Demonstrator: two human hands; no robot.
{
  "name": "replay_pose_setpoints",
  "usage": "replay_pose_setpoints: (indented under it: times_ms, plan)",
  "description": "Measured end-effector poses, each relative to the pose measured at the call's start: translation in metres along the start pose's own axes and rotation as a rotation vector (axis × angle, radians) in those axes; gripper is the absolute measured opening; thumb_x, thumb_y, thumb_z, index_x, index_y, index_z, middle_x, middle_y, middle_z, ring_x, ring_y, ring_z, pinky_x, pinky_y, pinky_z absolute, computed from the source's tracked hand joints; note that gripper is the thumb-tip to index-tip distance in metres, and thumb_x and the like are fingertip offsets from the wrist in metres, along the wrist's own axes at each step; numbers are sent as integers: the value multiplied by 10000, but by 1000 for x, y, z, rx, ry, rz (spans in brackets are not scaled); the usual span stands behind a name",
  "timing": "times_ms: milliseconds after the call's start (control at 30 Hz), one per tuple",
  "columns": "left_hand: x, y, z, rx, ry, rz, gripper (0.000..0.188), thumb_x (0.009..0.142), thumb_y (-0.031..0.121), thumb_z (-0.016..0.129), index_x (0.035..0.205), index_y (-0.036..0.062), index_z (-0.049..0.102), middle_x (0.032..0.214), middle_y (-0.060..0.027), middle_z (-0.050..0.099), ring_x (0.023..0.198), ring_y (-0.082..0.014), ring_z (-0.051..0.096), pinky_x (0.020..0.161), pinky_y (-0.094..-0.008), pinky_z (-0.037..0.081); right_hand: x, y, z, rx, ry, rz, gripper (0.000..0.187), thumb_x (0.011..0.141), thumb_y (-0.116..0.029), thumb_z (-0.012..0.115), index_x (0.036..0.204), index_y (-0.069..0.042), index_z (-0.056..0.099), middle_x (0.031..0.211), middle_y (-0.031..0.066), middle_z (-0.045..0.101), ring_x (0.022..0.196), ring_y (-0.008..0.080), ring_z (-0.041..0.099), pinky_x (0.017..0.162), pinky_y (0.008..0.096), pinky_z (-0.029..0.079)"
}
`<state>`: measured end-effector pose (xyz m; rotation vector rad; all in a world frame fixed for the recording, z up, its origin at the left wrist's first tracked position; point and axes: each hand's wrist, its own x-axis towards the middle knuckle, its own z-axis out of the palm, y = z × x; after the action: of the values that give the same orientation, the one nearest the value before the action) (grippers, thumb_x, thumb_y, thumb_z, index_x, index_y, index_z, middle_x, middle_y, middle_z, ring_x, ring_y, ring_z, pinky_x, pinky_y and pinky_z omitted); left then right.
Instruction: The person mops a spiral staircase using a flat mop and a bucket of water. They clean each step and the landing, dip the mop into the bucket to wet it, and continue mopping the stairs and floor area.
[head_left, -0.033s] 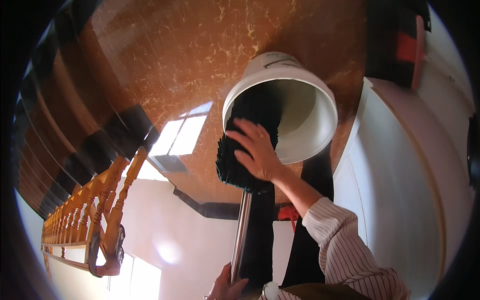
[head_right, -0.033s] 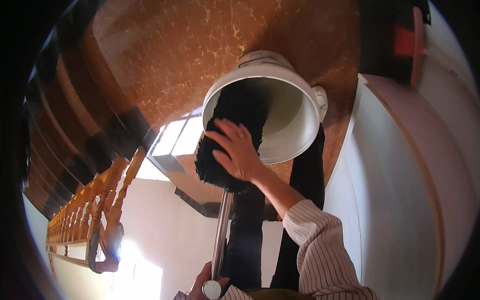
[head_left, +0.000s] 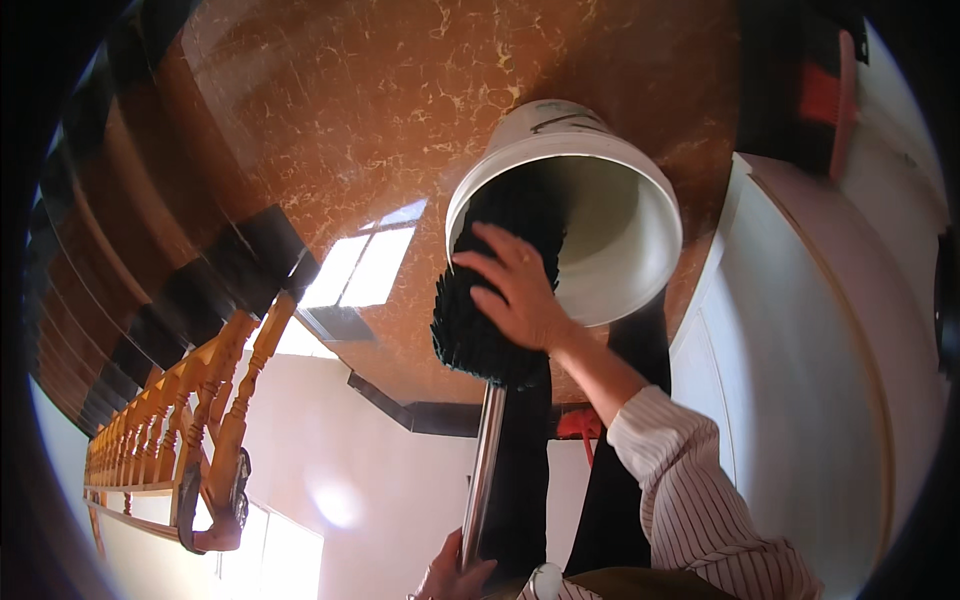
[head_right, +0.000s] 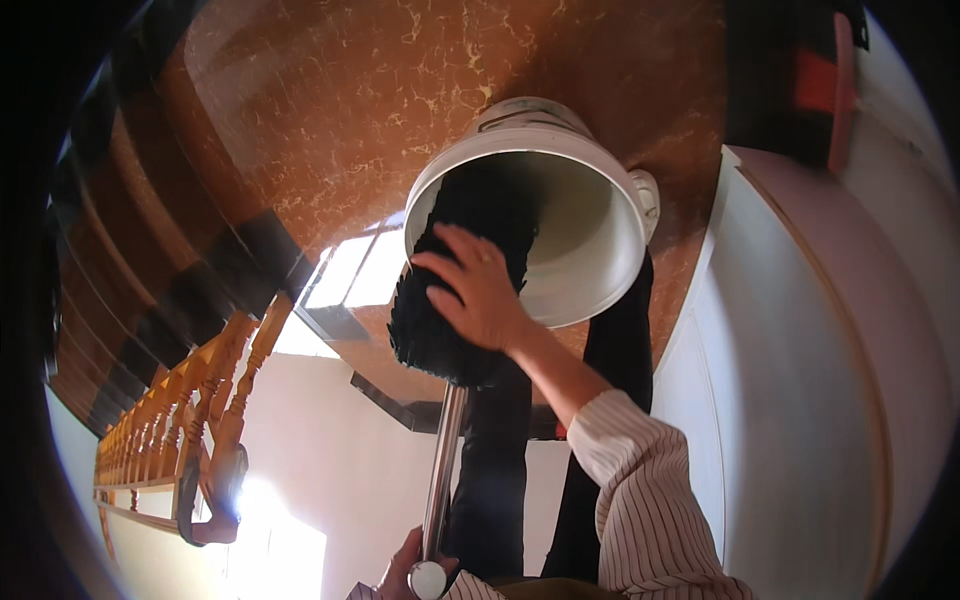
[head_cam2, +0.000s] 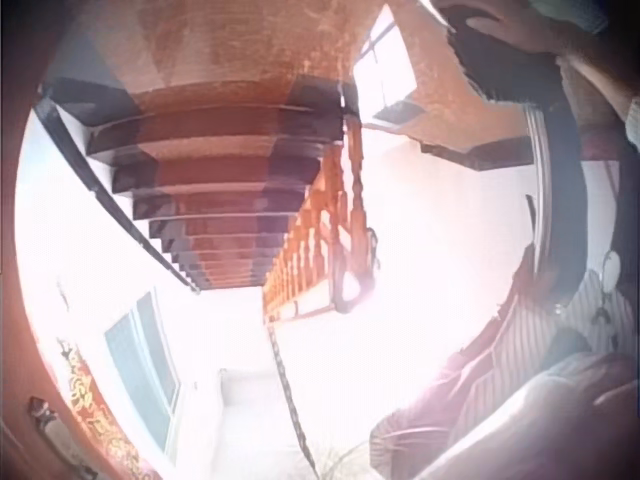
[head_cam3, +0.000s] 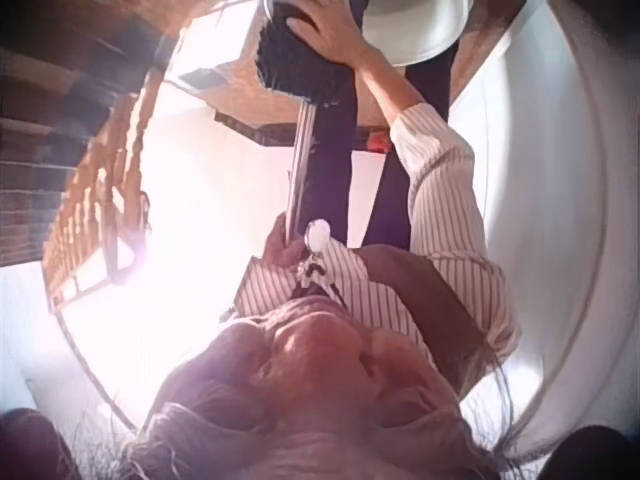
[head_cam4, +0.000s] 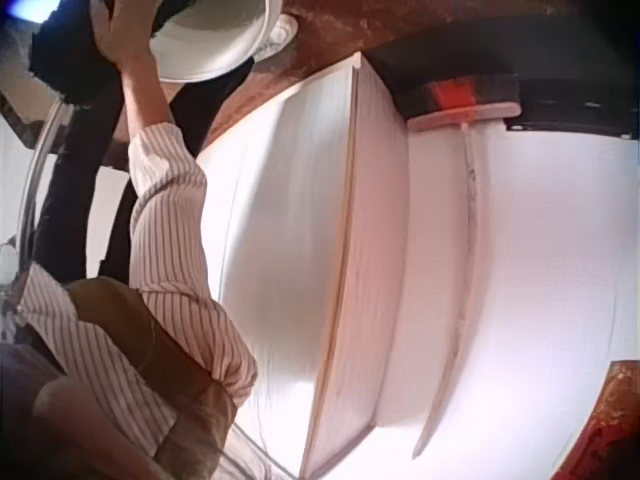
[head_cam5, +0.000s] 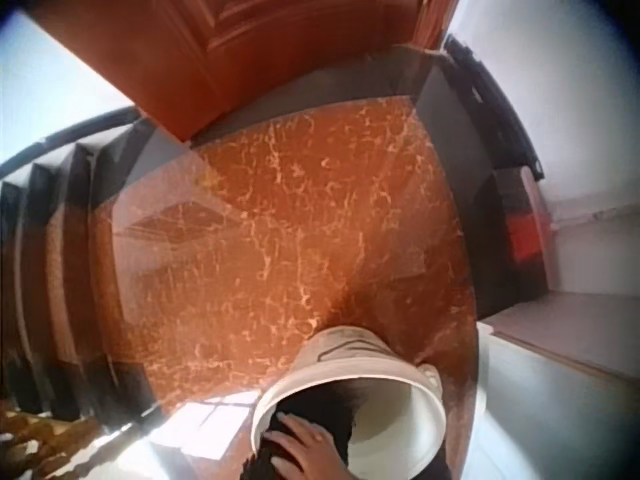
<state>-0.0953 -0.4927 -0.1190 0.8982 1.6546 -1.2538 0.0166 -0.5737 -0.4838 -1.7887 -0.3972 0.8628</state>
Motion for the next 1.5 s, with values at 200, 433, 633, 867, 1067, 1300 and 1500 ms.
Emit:
replay_pose_setpoints:
  times_ms: [200,433,633,867,1067,1300,1500]
  plan:
    - [11,3,10,106,66,26,408,833,134,596,1200,31,450,851,-64,603,655,-111,568,528,-245,452,64,110,3,-144,145,232,265,832,-212,522,1040,-65,592,985,168,617,959,338,576,885,444,423]
    - [19,-6,5,150,51,96,403,832,125,578,1200,26,448,848,-84,606,653,-127,579,526,-253,455,32,132,10,-314,242,103,324,822,-141,524,1119,-23,577,1216,205,511,1136,389,462,952,453,377]
    - [19,-25,-1,261,98,239,398,832,117,562,1200,21,446,846,-101,610,652,-140,587,524,-259,458,-46,-38,-24,119,-151,98,449,889,-281,482,1290,-79,468,1433,149,304,1341,344,230,1080,501,176]
    - [18,-6,8,142,60,48,389,826,127,545,1186,7,458,826,-116,609,641,-157,591,516,-278,463,-1,36,-3,-58,-44,-8,318,876,-253,501,1177,-159,544,1256,131,431,1225,348,349,1036,526,216]
    - [21,-10,14,137,69,30,384,820,139,530,1172,-5,470,806,-127,608,631,-171,593,509,-296,467,70,121,1,-4,148,469,324,868,-272,508,1146,-113,559,1185,173,513,1104,375,474,943,455,368]
    - [16,1,15,-17,109,-101,383,813,152,513,1155,-19,485,783,-141,606,619,-187,595,501,-317,472,11,30,17,-98,137,219,451,856,-330,533,1255,-123,504,1345,219,393,1241,412,357,1014,537,272]
    - [27,-1,2,201,-37,60,443,813,70,489,1251,23,438,829,-91,614,696,-163,599,590,-266,482,35,45,19,-67,215,151,368,787,-215,591,1146,-154,545,1174,126,472,1139,323,427,961,478,298]
